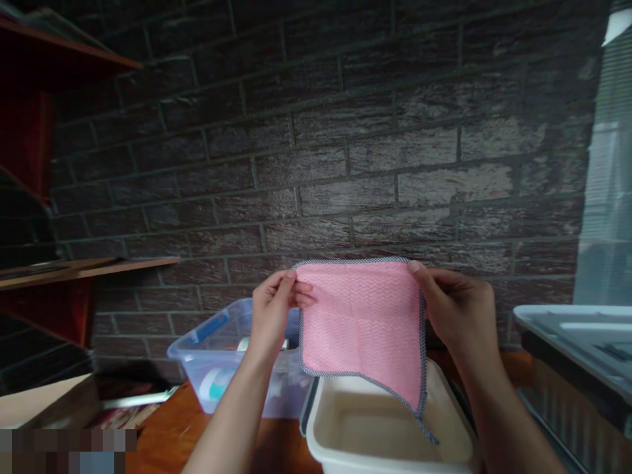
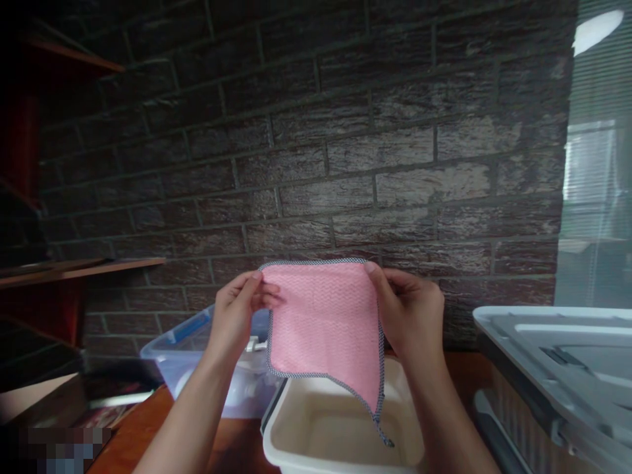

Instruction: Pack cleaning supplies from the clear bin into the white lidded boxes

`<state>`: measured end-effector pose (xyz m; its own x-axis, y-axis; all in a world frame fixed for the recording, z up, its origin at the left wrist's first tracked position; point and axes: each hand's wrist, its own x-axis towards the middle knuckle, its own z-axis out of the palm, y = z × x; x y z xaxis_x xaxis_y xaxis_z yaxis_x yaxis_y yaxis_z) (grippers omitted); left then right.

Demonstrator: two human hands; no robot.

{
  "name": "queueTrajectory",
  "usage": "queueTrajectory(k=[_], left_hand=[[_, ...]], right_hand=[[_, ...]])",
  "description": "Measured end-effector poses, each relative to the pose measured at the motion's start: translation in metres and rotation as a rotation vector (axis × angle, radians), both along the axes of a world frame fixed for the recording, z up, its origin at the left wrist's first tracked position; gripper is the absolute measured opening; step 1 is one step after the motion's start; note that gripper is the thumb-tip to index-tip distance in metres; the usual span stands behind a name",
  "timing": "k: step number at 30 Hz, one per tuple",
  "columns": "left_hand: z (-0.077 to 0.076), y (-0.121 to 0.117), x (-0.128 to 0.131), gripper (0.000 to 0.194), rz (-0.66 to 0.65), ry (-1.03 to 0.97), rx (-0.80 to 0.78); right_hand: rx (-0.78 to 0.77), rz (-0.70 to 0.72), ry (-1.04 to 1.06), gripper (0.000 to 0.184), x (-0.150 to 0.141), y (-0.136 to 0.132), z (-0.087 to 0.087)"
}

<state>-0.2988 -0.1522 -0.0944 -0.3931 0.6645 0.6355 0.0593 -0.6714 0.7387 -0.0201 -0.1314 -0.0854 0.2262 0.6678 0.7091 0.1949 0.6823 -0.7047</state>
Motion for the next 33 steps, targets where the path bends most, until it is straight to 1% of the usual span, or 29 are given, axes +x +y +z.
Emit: queueTrajectory(k=[2, 4, 5, 7, 9, 10, 11, 12, 13, 15, 16, 17, 18, 19, 20, 21, 23, 24, 25, 26, 28, 29, 31, 32, 33], left_hand=[[0.001, 0.002, -0.001, 0.025, -0.102, -0.121, 0.009], [0.003, 0.004, -0.003, 0.024, -0.214, -0.282, 0.031], [0.005, 0.004, -0.004, 0.025, -0.255, -0.365, 0.029], [0.007, 0.002, -0.005, 0.025, -0.281, -0.488, -0.01], [0.009, -0.001, -0.006, 0.022, -0.272, -0.523, -0.085], [0.009, -0.003, -0.005, 0.02, -0.268, -0.516, -0.12], [0.009, -0.005, -0.004, 0.019, -0.268, -0.5, -0.148], [0.008, -0.008, -0.002, 0.02, -0.265, -0.483, -0.168], [0.008, -0.011, 0.0, 0.025, -0.261, -0.463, -0.189], [0.006, -0.017, 0.005, 0.035, -0.296, -0.397, -0.221], [0.006, -0.02, 0.009, 0.037, -0.349, -0.344, -0.23], [0.005, -0.023, 0.012, 0.036, -0.424, -0.278, -0.232], [0.004, -0.025, 0.016, 0.035, -0.508, -0.204, -0.23], [0.003, -0.027, 0.02, 0.033, -0.582, -0.131, -0.225], [0.002, -0.029, 0.024, 0.032, -0.631, -0.066, -0.218], [0.001, -0.031, 0.028, 0.032, -0.653, -0.011, -0.213], [0.0, -0.033, 0.034, 0.033, -0.647, 0.063, -0.213], [-0.001, -0.033, 0.036, 0.035, -0.632, 0.086, -0.217], [-0.002, -0.032, 0.037, 0.037, -0.613, 0.104, -0.222], [-0.003, -0.031, 0.038, 0.041, -0.59, 0.124, -0.23], [-0.006, -0.026, 0.036, 0.049, -0.557, 0.193, -0.26], [-0.007, -0.022, 0.034, 0.048, -0.556, 0.245, -0.291], [-0.012, -0.013, 0.029, 0.034, -0.568, 0.351, -0.362], [-0.013, -0.008, 0.027, 0.028, -0.557, 0.385, -0.383], [-0.015, -0.004, 0.026, 0.026, -0.527, 0.401, -0.384]], right_hand=[[0.012, 0.104, 0.024, 0.037, 0.0, -0.006, 0.002], [0.016, 0.261, -0.007, 0.038, 0.001, -0.013, 0.002], [0.0, 0.378, -0.074, 0.041, 0.001, -0.017, 0.002], [-0.061, 0.686, -0.321, 0.041, 0.002, -0.024, 0.001], [-0.128, 0.981, -0.596, 0.029, 0.002, -0.03, 0.0], [-0.153, 1.075, -0.688, 0.026, 0.0, -0.031, -0.001], [-0.178, 1.123, -0.732, 0.026, -0.002, -0.031, -0.002], [-0.201, 1.119, -0.722, 0.028, -0.005, -0.029, -0.003], [-0.215, 1.063, -0.674, 0.031, -0.008, -0.026, -0.005], [-0.178, 0.841, -0.517, 0.035, -0.013, -0.018, -0.008], [-0.119, 0.713, -0.435, 0.041, -0.015, -0.014, -0.009], [-0.045, 0.607, -0.368, 0.055, -0.017, -0.011, -0.011], [0.019, 0.544, -0.331, 0.071, -0.017, -0.009, -0.012], [0.056, 0.536, -0.328, 0.084, -0.018, -0.009, -0.012], [0.063, 0.574, -0.357, 0.088, -0.019, -0.009, -0.013], [0.046, 0.642, -0.421, 0.079, -0.02, -0.01, -0.013], [-0.021, 0.76, -0.576, 0.033, -0.024, -0.011, -0.015], [-0.048, 0.782, -0.629, 0.022, -0.027, -0.011, -0.015], [-0.066, 0.778, -0.647, 0.03, -0.029, -0.01, -0.016], [-0.077, 0.754, -0.621, 0.036, -0.031, -0.007, -0.017], [-0.084, 0.692, -0.488, 0.038, -0.031, 0.001, -0.018], [-0.082, 0.661, -0.422, 0.037, -0.028, 0.005, -0.018], [-0.087, 0.574, -0.322, 0.037, -0.021, 0.015, -0.017], [-0.099, 0.523, -0.304, 0.038, -0.017, 0.018, -0.016], [-0.118, 0.485, -0.308, 0.038, -0.013, 0.02, -0.015]])
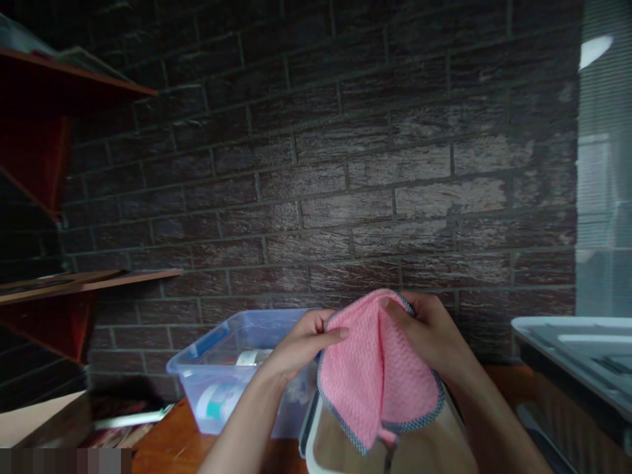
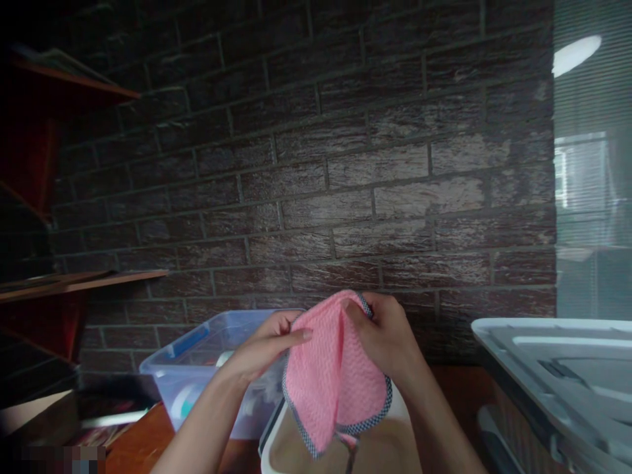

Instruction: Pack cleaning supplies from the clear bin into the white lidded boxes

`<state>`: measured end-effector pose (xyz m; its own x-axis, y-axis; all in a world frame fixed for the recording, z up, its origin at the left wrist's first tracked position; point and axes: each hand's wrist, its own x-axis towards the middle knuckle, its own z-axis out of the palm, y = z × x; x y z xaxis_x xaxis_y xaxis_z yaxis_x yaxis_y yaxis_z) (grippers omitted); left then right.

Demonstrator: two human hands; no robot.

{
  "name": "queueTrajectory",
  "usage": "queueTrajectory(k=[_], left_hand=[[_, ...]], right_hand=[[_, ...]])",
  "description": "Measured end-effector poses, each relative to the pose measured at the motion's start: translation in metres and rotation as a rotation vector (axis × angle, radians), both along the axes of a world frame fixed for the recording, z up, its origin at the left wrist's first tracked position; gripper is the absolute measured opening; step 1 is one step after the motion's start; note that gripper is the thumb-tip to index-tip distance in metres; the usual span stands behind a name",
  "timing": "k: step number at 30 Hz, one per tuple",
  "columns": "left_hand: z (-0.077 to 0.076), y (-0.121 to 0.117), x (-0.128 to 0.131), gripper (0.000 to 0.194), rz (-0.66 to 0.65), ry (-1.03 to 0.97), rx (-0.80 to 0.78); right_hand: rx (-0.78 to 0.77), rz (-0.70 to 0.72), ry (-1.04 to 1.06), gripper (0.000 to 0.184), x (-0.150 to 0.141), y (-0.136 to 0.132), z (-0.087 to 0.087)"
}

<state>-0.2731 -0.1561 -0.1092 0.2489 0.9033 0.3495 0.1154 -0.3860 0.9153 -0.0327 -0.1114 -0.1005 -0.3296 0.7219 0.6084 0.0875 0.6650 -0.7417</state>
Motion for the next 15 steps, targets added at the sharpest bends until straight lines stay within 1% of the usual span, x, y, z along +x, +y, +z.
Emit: queueTrajectory(k=[1, 2, 4, 6, 8, 10, 11, 13, 15], left_hand=[[-0.001, 0.003, -0.001, 0.026, 0.039, 0.004, 0.028], [-0.001, 0.005, -0.001, 0.025, 0.08, 0.001, 0.07], [0.001, 0.003, 0.002, 0.023, 0.118, 0.003, 0.147], [0.004, -0.002, 0.007, 0.021, 0.095, 0.039, 0.192], [0.006, -0.009, 0.011, 0.02, 0.063, 0.09, 0.208], [0.008, -0.013, 0.011, 0.021, 0.037, 0.119, 0.17], [0.008, -0.014, 0.009, 0.021, 0.028, 0.13, 0.141], [0.008, -0.012, 0.003, 0.023, 0.036, 0.151, 0.1], [0.008, -0.008, -0.007, 0.024, 0.08, 0.157, 0.105]], right_hand=[[-0.016, -0.014, -0.02, 0.037, 0.003, 0.0, 0.001], [-0.033, 0.007, -0.045, 0.034, 0.005, -0.001, 0.002], [-0.052, 0.121, -0.076, 0.028, 0.003, -0.006, 0.004], [-0.055, 0.221, -0.064, 0.028, -0.005, -0.013, 0.004], [-0.066, 0.254, -0.055, 0.035, -0.013, -0.016, 0.002], [-0.068, 0.223, -0.038, 0.041, -0.018, -0.015, 0.0], [-0.058, 0.182, -0.017, 0.042, -0.018, -0.013, 0.0], [-0.015, 0.044, 0.058, 0.041, -0.013, -0.007, 0.0], [0.026, -0.123, 0.138, 0.04, -0.004, -0.001, 0.001]])
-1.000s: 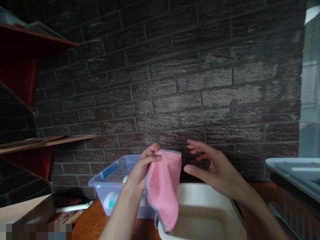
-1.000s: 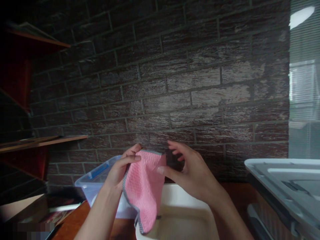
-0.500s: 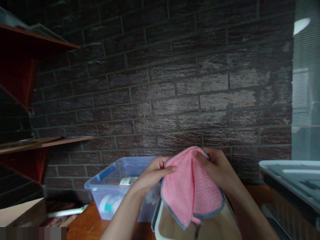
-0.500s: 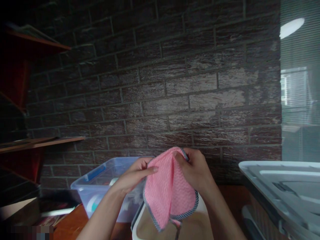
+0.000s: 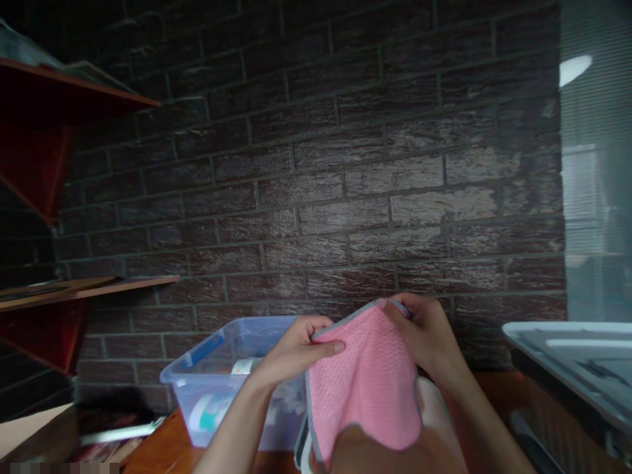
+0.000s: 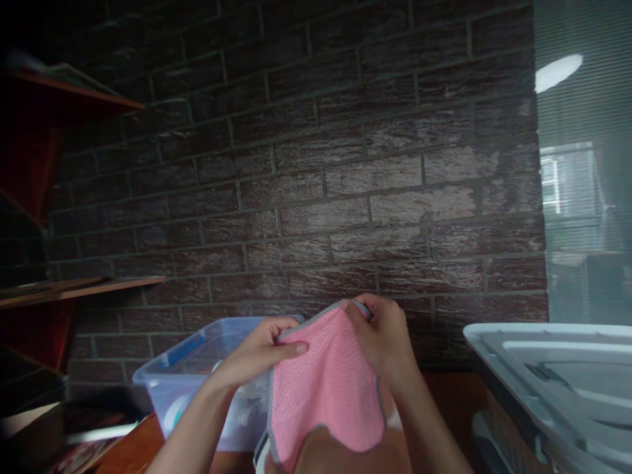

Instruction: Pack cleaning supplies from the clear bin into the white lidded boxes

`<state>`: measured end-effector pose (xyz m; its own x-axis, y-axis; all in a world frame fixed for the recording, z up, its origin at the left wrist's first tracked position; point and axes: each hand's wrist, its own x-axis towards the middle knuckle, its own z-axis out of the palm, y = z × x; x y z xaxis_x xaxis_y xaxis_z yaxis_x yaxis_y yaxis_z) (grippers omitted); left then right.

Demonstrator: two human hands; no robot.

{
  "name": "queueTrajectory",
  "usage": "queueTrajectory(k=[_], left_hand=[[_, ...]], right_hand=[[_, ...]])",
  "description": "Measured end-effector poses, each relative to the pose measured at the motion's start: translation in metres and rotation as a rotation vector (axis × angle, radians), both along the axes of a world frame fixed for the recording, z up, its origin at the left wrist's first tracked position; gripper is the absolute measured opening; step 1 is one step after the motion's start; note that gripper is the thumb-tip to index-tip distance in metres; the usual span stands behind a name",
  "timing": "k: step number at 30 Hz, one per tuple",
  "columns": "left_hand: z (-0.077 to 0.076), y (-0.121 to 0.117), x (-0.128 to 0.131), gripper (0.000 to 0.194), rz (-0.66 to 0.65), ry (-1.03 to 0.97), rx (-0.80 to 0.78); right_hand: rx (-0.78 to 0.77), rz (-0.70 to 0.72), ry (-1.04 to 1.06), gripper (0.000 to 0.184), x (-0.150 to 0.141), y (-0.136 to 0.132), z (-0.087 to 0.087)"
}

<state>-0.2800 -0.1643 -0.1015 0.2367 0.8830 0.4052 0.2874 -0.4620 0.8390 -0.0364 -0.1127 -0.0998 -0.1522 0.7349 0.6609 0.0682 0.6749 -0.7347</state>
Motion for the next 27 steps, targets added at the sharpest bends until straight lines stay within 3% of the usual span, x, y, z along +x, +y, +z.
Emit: queueTrajectory(k=[4, 11, 14, 18, 24, 27], left_hand=[[0.001, 0.008, -0.015, 0.026, 0.089, -0.217, 0.047], [0.005, 0.011, -0.014, 0.028, 0.166, -0.539, 0.109], [0.008, 0.01, -0.014, 0.027, 0.219, -0.647, 0.149], [0.01, 0.01, -0.015, 0.028, 0.247, -0.686, 0.191], [0.01, 0.011, -0.015, 0.031, 0.287, -0.701, 0.225], [0.009, 0.013, -0.016, 0.03, 0.304, -0.679, 0.263]], right_hand=[[0.002, -0.167, 0.12, 0.042, 0.016, 0.009, 0.001], [-0.046, 0.012, 0.236, 0.039, 0.017, 0.011, 0.001], [-0.057, 0.026, 0.295, 0.037, 0.016, 0.009, 0.002], [-0.089, -0.007, 0.412, 0.035, 0.016, 0.008, 0.004], [-0.138, 0.229, 0.494, 0.026, 0.012, 0.004, 0.007], [-0.097, 0.18, 0.496, 0.023, 0.01, 0.003, 0.006]])
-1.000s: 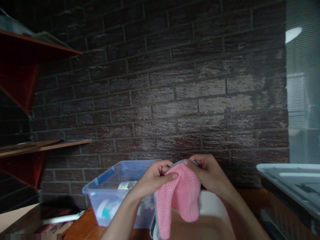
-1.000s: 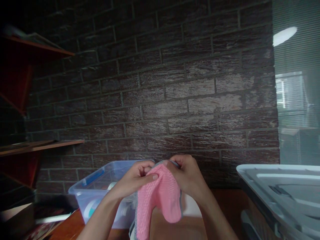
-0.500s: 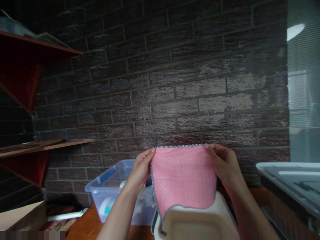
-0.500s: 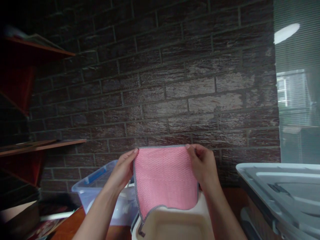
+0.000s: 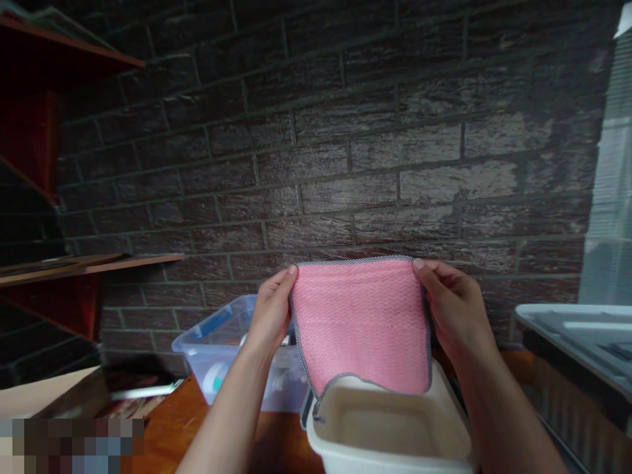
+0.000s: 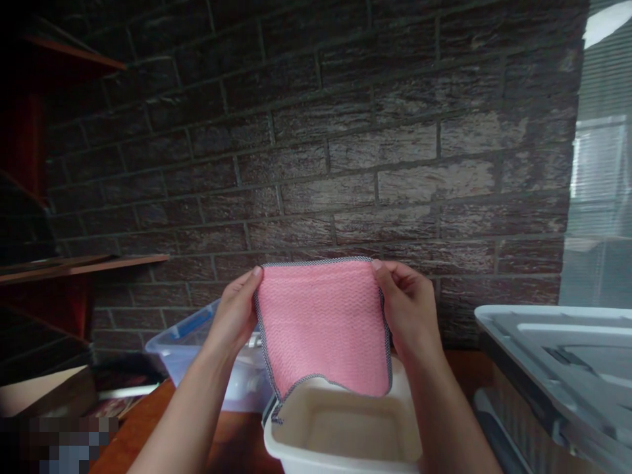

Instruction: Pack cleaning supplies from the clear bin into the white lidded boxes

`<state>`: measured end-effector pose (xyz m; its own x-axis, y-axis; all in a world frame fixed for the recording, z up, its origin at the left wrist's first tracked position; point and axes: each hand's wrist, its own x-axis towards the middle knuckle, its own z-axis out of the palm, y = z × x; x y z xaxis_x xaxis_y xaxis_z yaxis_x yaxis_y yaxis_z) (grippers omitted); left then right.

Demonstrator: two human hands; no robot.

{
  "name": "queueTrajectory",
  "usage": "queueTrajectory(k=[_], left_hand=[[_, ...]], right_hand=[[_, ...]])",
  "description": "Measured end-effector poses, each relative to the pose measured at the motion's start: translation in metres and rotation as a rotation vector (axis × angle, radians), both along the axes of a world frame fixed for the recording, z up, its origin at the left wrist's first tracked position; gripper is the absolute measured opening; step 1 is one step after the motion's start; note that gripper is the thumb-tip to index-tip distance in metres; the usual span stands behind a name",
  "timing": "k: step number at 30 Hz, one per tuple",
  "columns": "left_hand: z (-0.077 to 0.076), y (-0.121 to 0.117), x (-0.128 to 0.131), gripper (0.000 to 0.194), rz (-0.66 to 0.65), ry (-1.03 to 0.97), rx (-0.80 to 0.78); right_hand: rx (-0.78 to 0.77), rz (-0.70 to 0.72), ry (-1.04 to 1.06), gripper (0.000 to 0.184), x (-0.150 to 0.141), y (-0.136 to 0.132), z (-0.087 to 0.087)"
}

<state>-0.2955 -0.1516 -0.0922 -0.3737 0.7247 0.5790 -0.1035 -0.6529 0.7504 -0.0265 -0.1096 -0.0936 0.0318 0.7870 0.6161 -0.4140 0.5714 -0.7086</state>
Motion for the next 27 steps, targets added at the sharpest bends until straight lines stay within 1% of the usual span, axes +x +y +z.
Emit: queueTrajectory(k=[5, 9, 11, 15, 20, 24, 27], left_hand=[[-0.0037, 0.0028, -0.0047, 0.028, 0.06, 0.044, 0.013], [-0.0054, 0.005, -0.0066, 0.028, 0.142, 0.048, 0.034], [-0.0053, 0.0053, -0.0061, 0.027, 0.162, 0.047, 0.05], [-0.0044, 0.0045, -0.0054, 0.025, 0.172, 0.064, 0.077], [-0.0044, 0.0042, -0.0069, 0.025, 0.187, 0.093, 0.093], [-0.0058, 0.0061, -0.0062, 0.031, 0.162, 0.113, 0.089], [-0.0079, 0.0078, -0.0038, 0.036, 0.152, 0.184, 0.051]], right_hand=[[0.077, -0.258, 0.005, 0.02, -0.0019, 0.002, -0.0021], [0.117, -0.416, -0.003, 0.023, -0.0017, 0.0037, -0.0025], [0.139, -0.473, 0.001, 0.023, -0.0018, 0.0039, -0.0025], [0.172, -0.488, 0.035, 0.021, -0.0029, 0.0028, -0.0015], [0.174, -0.46, 0.022, 0.021, -0.0036, 0.0, 0.0003], [0.147, -0.468, -0.037, 0.024, -0.0038, -0.0007, 0.0001], [0.143, -0.517, -0.104, 0.026, -0.0028, 0.0001, -0.0012]])
